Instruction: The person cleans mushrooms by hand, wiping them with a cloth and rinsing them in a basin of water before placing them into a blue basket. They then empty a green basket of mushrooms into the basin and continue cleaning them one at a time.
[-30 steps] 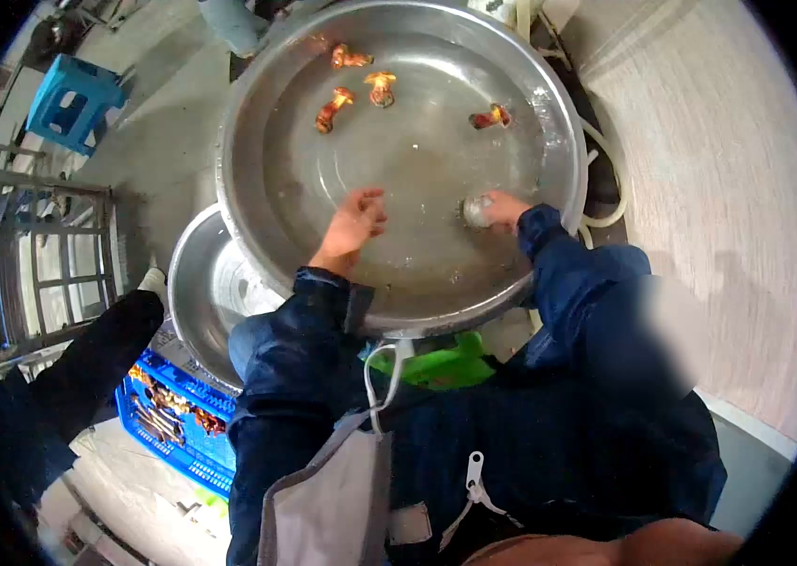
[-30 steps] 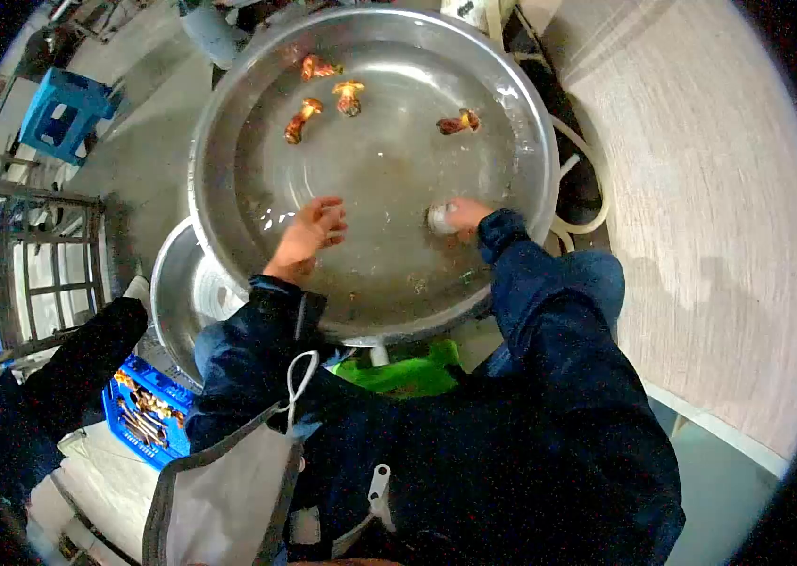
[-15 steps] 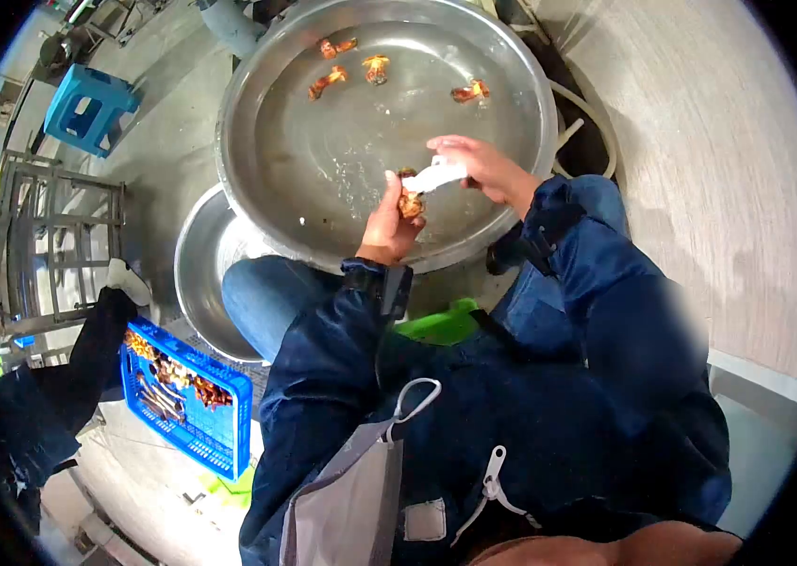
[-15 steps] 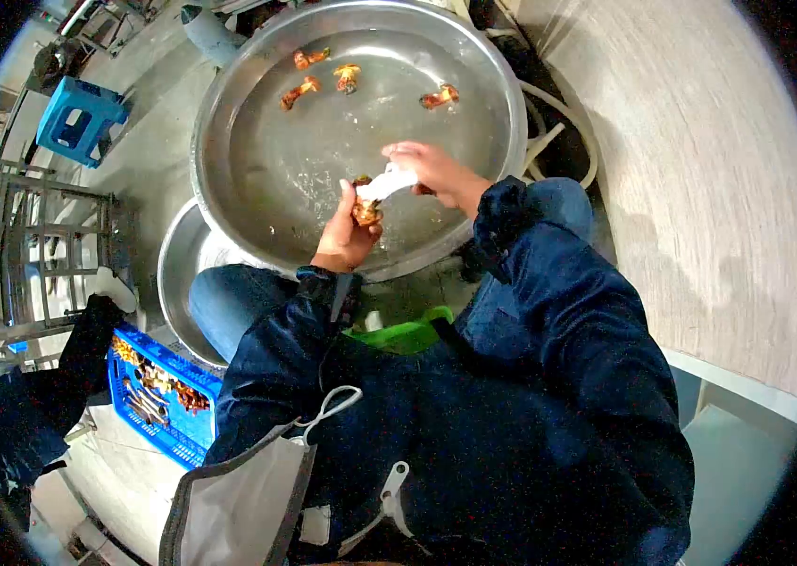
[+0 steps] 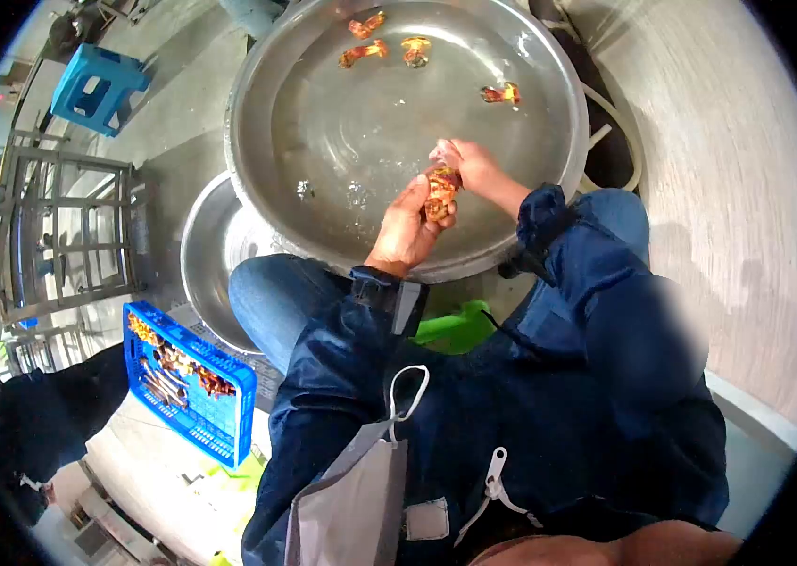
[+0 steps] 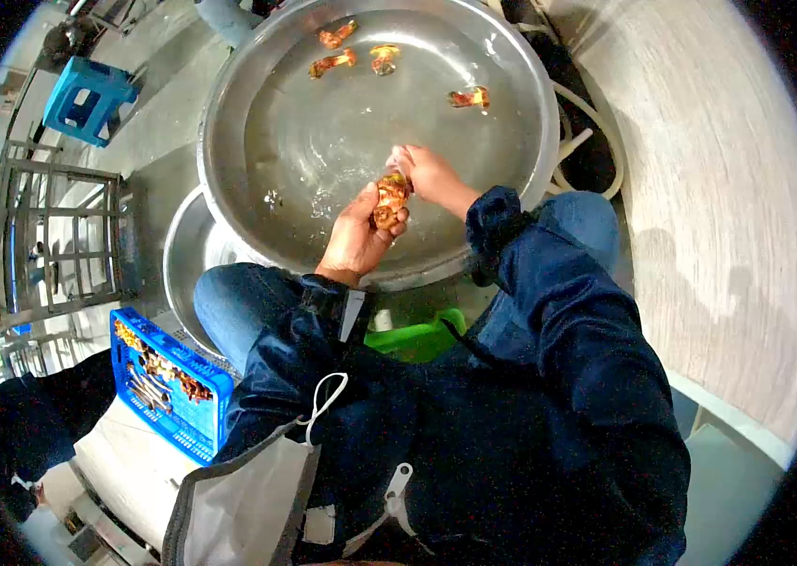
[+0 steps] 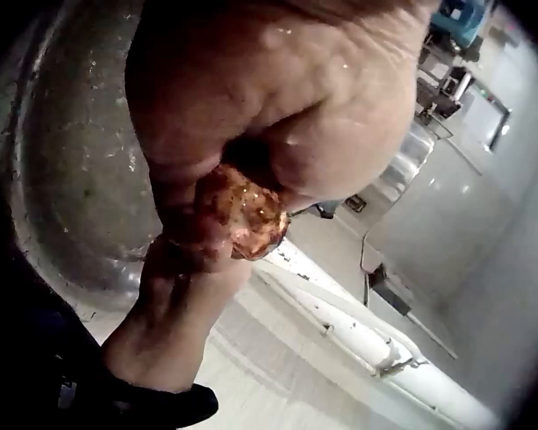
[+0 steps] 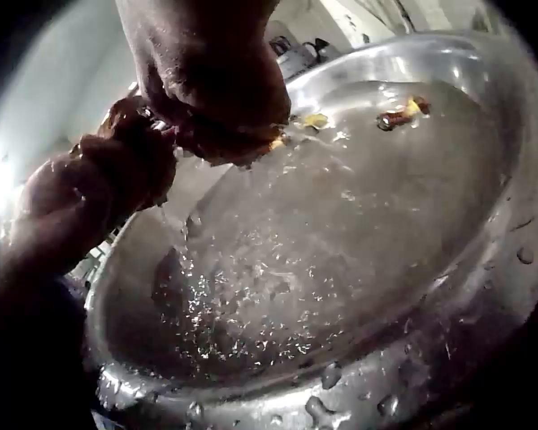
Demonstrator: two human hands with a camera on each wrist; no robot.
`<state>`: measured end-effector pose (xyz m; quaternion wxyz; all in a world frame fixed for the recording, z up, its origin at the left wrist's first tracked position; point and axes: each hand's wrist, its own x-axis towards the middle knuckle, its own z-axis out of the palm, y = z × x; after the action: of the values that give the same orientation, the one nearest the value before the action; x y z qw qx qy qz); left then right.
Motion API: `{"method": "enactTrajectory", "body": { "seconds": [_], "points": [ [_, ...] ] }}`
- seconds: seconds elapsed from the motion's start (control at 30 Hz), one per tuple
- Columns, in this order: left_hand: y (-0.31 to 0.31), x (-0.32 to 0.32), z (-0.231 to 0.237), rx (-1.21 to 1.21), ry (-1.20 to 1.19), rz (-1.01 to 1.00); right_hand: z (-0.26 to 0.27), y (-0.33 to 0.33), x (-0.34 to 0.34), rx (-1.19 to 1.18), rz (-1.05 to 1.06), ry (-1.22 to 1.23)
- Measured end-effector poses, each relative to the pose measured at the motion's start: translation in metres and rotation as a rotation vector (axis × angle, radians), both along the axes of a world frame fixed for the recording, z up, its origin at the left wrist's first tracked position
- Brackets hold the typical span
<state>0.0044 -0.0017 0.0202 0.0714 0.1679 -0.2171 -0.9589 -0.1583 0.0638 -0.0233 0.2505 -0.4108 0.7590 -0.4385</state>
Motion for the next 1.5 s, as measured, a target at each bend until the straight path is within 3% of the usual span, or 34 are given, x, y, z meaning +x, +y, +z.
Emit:
{"method": "enactTrajectory", "body": {
  "seconds": [0.03, 0.07, 0.17, 0.27, 0.37, 0.43, 0.5, 0.53, 0.57, 0.6, 0.63, 0.7, 0.73, 0.83, 0.9, 0.97, 1.07, 1.1, 1.17, 1.2, 1.27, 1.37, 1.43, 1.47, 1.5],
  "points": [
    [-0.003, 0.0, -0.004, -0.028, -0.049, 0.072, -0.002, -0.003, -0.004, 0.037, 0.005, 0.002],
    [-0.007, 0.001, -0.008, -0.055, -0.1, 0.142, -0.004, -0.002, -0.011, 0.286, 0.009, -0.255],
    [-0.017, 0.003, -0.024, -0.106, -0.194, 0.225, -0.036, -0.001, -0.038, 0.478, 0.02, 0.292],
    [-0.017, 0.007, -0.04, -0.226, -0.391, 0.196, -0.078, 0.02, -0.043, 0.702, 0.039, 0.611],
    [-0.03, 0.007, -0.1, -0.481, -0.525, 0.025, -0.113, 0.031, -0.056, 0.254, 0.923, 0.678],
    [-0.028, 0.001, -0.099, -0.602, -0.608, 0.058, -0.017, -0.003, 0.0, 0.371, -0.056, -0.989],
    [-0.026, -0.01, -0.118, -0.64, -0.627, 0.122, -0.002, -0.012, 0.022, 0.055, 0.23, -0.63],
    [-0.02, -0.015, -0.08, -0.414, -0.479, 0.205, -0.006, -0.01, 0.032, -0.063, 0.263, -0.079],
    [-0.019, -0.017, -0.077, -0.46, -0.396, 0.198, -0.01, -0.009, 0.041, -0.174, 0.281, 0.475],
    [-0.018, -0.018, -0.071, -0.505, -0.314, 0.194, -0.003, -0.01, 0.043, -0.289, 0.082, 0.691],
    [-0.016, -0.02, -0.064, -0.552, -0.232, 0.19, 0.006, -0.01, 0.041, -0.253, 0.027, 0.441],
    [-0.007, -0.019, -0.031, -0.718, -0.321, 0.049, 0.017, -0.016, 0.029, -0.186, -0.067, -0.058],
    [-0.001, -0.017, -0.024, -0.725, -0.299, 0.074, 0.009, -0.022, 0.02, -0.044, -0.181, -0.088],
    [-0.003, -0.013, -0.025, -0.743, -0.3, 0.049, -0.001, -0.012, 0.02, -0.173, -0.1, -0.575],
    [-0.009, -0.01, -0.019, -0.787, -0.325, 0.042, 0.01, -0.005, 0.046, -0.432, 0.078, -0.235],
    [-0.009, -0.009, -0.033, -0.864, -0.381, -0.017, 0.014, 0.003, 0.05, -0.339, 0.083, 0.083],
    [0.007, -0.003, -0.027, -1.417, -0.23, 0.144, -0.001, -0.001, 0.024, -0.004, -0.116, -0.304],
    [0.007, -0.003, -0.026, -1.281, -0.226, 0.134, 0.031, 0.004, 0.028, -0.041, -0.129, -0.534],
    [0.004, -0.005, -0.018, -1.003, -0.218, 0.141, 0.032, 0.002, 0.027, -0.314, -0.216, -1.055],
    [-0.001, -0.001, 0.001, -1.008, -0.336, 0.074, 0.036, 0.001, 0.031, -0.341, -0.127, -0.839],
    [-0.007, 0.002, -0.016, -1.232, -0.323, 0.164, 0.041, 0.007, 0.051, -0.39, 0.05, -0.41],
    [-0.003, 0.006, -0.02, -1.377, -0.319, 0.158, 0.052, 0.009, 0.077, -0.382, 0.062, 0.324],
    [0.006, 0.003, -0.018, -1.407, -0.31, 0.116, 0.021, 0.001, 0.056, -0.329, -0.117, -0.02],
    [0.008, -0.001, -0.026, -1.468, -0.252, 0.203, 0.008, -0.008, 0.034, -0.089, -0.221, -0.319],
    [0.009, 0.0, -0.024, -1.421, -0.247, 0.213, 0.009, -0.003, 0.028, -0.123, -0.208, -0.578]
  ]
}}
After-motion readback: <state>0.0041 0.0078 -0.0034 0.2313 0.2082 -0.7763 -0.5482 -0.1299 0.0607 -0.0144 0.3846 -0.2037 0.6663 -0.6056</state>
